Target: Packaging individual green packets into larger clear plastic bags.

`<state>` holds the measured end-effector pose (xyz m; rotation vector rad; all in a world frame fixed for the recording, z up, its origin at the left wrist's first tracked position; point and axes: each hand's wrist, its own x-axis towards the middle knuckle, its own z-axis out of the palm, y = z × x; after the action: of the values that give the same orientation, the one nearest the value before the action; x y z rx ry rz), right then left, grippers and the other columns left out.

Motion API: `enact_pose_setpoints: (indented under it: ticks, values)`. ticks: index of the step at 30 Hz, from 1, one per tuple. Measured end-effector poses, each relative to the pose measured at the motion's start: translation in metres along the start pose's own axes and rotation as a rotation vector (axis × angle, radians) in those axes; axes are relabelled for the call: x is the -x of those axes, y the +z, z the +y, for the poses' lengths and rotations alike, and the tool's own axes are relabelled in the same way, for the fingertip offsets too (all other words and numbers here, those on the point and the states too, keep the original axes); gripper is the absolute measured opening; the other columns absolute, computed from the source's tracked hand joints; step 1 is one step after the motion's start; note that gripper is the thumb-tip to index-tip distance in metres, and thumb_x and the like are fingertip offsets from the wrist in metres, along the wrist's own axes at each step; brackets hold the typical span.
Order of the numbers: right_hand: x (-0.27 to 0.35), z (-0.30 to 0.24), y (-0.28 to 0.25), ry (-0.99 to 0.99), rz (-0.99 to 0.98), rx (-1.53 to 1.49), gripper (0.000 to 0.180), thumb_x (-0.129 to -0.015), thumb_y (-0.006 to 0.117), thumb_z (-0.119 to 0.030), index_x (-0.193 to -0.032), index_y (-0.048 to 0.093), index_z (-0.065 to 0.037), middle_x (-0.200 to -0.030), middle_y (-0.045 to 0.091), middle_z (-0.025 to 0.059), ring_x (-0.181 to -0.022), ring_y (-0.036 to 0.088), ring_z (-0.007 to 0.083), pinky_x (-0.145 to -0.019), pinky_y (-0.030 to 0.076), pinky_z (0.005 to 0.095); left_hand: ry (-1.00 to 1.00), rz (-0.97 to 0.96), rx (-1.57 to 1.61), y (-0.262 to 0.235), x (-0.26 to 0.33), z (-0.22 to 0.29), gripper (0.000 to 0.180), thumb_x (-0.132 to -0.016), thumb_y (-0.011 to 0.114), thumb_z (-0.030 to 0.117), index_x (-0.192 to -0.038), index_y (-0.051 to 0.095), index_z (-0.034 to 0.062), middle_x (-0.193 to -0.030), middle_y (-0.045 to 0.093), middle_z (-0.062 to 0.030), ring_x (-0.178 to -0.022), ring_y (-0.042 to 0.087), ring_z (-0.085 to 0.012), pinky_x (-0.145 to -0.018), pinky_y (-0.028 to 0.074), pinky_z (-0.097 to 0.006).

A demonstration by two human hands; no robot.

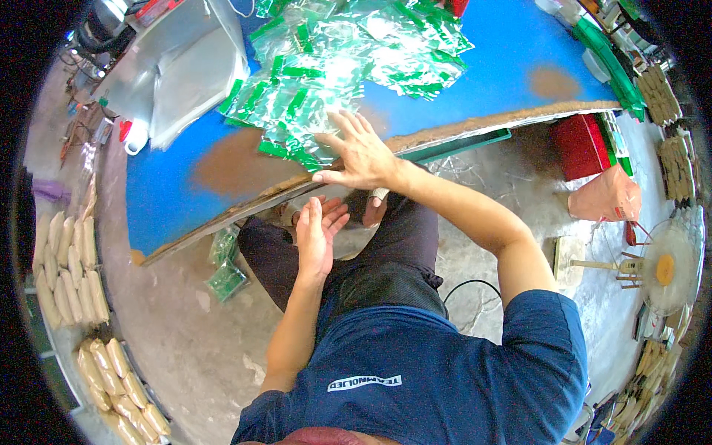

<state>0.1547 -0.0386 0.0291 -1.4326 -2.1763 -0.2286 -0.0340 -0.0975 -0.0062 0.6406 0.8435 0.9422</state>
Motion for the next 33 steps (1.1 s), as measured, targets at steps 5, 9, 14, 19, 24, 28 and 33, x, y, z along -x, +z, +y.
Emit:
enact_pose_setpoints:
  ticks: [5, 9, 14, 19, 24, 28, 33]
  values:
    - [0.007, -0.049, -0.001, 0.094, -0.116, -0.147, 0.048, -0.092, 0.06, -0.025, -0.135, 0.055, -0.006, -0.14, 0.051, 0.0189, -0.129, 0.046, 0.0401, -0.107, 0.035, 0.0548, 0.115, 0.046, 0.227, -0.002, -0.011, -0.003, 0.05, -0.104, 0.046, 0.049, -0.123, 0.051, 0.0033, -0.116, 0.061, -0.0095, -0.101, 0.063, -0.0189, -0.092, 0.052, -0.038]
    - [0.012, -0.052, -0.007, 0.008, -0.216, -0.455, 0.046, -0.082, 0.06, -0.007, -0.128, 0.059, -0.003, -0.135, 0.058, 0.0184, -0.124, 0.053, 0.036, -0.105, 0.04, 0.0451, 0.185, 0.153, 0.241, 0.013, -0.014, 0.01, 0.042, -0.104, 0.056, 0.03, -0.13, 0.046, -0.0009, -0.122, 0.059, -0.0136, -0.105, 0.065, -0.0226, -0.085, 0.058, -0.031]
    - [-0.007, -0.009, -0.01, -0.033, 0.01, -0.132, 0.045, -0.081, 0.057, -0.001, -0.126, 0.061, -0.003, -0.135, 0.057, 0.0188, -0.119, 0.054, 0.0377, -0.103, 0.039, 0.0493, 0.089, 0.247, 0.3, -0.003, -0.021, 0.006, 0.036, -0.098, 0.065, 0.016, -0.126, 0.049, -0.0008, -0.121, 0.06, -0.0115, -0.102, 0.067, -0.0254, -0.086, 0.06, -0.033]
    - [-0.02, -0.012, 0.002, -0.093, -0.261, -0.236, 0.044, -0.083, 0.058, -0.006, -0.127, 0.059, -0.001, -0.125, 0.06, 0.018, -0.111, 0.056, 0.0378, -0.093, 0.044, 0.0472, 0.04, 0.21, 0.417, -0.005, -0.01, 0.01, 0.039, -0.096, 0.067, 0.019, -0.131, 0.052, 0.0094, -0.125, 0.061, -0.0041, -0.112, 0.062, -0.0198, -0.092, 0.057, -0.039]
    - [-0.065, 0.023, 0.028, -0.07, -0.102, 0.176, 0.049, -0.098, 0.052, -0.043, -0.132, 0.054, -0.008, -0.137, 0.053, 0.0216, -0.132, 0.047, 0.0358, -0.111, 0.032, 0.054, 0.133, 0.282, 0.087, -0.051, 0.001, 0.029, 0.028, -0.094, 0.068, 0.012, -0.119, 0.059, 0.0036, -0.113, 0.066, -0.0059, -0.097, 0.066, -0.0183, -0.079, 0.059, -0.036]
    - [-0.034, -0.01, 0.015, -0.389, -0.32, -0.432, 0.04, -0.098, 0.056, -0.034, -0.121, 0.06, -0.002, -0.141, 0.052, 0.0199, -0.131, 0.05, 0.0358, -0.113, 0.036, 0.0493, 0.091, 0.207, 0.089, -0.069, 0.002, 0.047, 0.027, -0.094, 0.067, 0.01, -0.118, 0.06, 0.0008, -0.11, 0.066, -0.0085, -0.091, 0.066, -0.0189, -0.074, 0.06, -0.035]
    - [-0.074, 0.014, 0.01, -0.257, -0.147, -0.168, 0.05, -0.102, 0.047, -0.035, -0.14, 0.05, -0.001, -0.147, 0.048, 0.0188, -0.141, 0.039, 0.0373, -0.12, 0.025, 0.0513, 0.06, 0.146, 0.041, -0.078, -0.002, 0.042, 0.028, -0.093, 0.065, 0.009, -0.119, 0.059, -0.0012, -0.108, 0.066, -0.0109, -0.087, 0.067, -0.0217, -0.077, 0.061, -0.037]
